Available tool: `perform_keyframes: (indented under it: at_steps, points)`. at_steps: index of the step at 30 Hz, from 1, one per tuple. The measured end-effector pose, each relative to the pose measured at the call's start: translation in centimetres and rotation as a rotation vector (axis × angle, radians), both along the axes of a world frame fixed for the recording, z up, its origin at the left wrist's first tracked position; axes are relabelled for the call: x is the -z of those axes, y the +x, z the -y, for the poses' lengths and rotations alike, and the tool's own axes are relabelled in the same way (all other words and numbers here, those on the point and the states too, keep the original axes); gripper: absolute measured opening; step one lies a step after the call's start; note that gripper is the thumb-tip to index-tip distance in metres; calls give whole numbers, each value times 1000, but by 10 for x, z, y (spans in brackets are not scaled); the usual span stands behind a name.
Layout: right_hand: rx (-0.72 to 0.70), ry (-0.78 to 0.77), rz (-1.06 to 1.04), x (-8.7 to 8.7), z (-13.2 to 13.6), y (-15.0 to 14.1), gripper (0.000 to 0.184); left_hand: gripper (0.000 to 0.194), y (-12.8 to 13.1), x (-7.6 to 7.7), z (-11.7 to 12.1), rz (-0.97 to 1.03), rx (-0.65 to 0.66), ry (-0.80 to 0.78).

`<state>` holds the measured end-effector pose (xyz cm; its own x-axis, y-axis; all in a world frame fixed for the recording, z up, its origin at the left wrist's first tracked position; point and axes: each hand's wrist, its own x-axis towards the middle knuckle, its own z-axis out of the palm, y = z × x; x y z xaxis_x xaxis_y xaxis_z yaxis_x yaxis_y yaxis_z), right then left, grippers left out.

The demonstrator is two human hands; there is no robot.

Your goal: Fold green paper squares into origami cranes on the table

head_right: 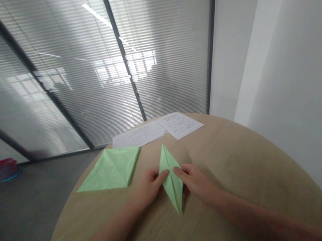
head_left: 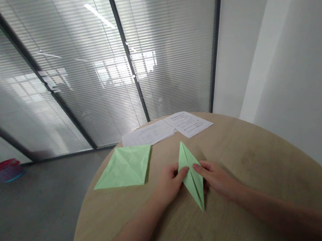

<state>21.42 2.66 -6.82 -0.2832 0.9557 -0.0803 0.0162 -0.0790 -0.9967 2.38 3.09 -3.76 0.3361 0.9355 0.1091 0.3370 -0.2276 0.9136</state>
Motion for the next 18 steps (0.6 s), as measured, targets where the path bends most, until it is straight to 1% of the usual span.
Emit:
perform_keyframes:
  at_steps: [4, 7, 10, 13, 18]
  points:
    - [-57, -8, 12, -4, 1, -2, 52, 41, -1, 0, -1, -11, -86, -11]
    - [-24, -33, -14, -5, 1, -2, 50, 37, -1, 1, -1, 26, -51, -38]
    - [24, -50, -77, -5, 0, -1, 51, 34, -1, 1, -2, 61, -19, -104]
    - [55, -42, -142, -3, -1, -1, 48, 34, 0, 2, -1, 16, 23, -175]
    - [94, -43, -185, -1, -4, 0, 44, 36, -2, 1, 1, -60, 67, -207]
